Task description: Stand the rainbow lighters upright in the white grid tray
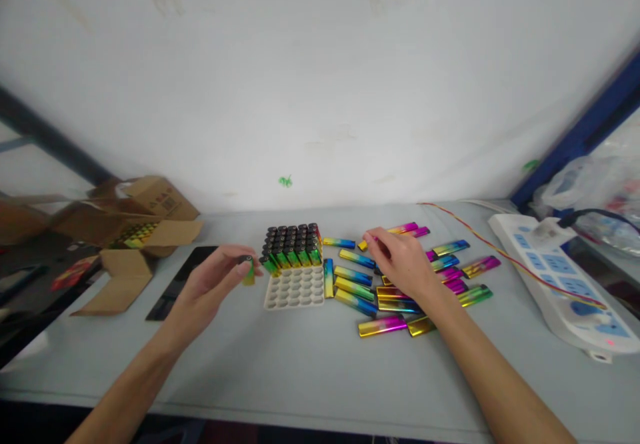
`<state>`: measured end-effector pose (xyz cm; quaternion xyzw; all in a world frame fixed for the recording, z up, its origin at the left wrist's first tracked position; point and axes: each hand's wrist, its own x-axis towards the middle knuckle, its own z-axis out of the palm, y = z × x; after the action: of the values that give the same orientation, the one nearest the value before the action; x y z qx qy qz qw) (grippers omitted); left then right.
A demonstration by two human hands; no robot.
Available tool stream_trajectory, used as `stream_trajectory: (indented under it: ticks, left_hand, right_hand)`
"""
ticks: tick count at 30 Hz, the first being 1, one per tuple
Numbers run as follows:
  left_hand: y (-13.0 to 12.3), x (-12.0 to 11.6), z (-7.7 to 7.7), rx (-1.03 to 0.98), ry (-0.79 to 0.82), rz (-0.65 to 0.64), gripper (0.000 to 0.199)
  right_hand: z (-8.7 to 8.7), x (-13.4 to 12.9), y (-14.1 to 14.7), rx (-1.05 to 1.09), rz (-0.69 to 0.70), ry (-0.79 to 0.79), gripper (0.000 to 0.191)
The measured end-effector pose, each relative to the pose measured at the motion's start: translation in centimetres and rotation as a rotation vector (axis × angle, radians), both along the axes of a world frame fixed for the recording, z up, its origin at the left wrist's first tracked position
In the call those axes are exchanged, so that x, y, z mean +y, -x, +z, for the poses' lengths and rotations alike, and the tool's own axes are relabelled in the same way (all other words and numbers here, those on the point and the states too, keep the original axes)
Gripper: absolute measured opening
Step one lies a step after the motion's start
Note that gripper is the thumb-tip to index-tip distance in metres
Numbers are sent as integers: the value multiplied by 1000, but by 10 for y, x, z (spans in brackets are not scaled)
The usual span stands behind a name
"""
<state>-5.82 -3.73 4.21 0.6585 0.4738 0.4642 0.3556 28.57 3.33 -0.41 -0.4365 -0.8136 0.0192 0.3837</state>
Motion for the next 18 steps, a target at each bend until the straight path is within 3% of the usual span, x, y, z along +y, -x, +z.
stream_trajectory:
  ticks: [4, 8, 13, 18]
  left_hand:
    - [0, 14, 14, 264, -272, -26, 15]
    - [1, 31, 8, 532, -434, -106, 15]
    - [3, 40, -6, 700, -466, -112, 16]
    - [13, 43, -2, 802, -423, -121, 19]
  right_hand:
    - [-3, 1, -1, -23, 6, 39, 31]
    - [-5, 1, 0, -96, 13, 15, 36]
    - [-3, 1, -2, -133, -10, -2, 37]
    - [3, 3, -16, -156, -140, -78, 34]
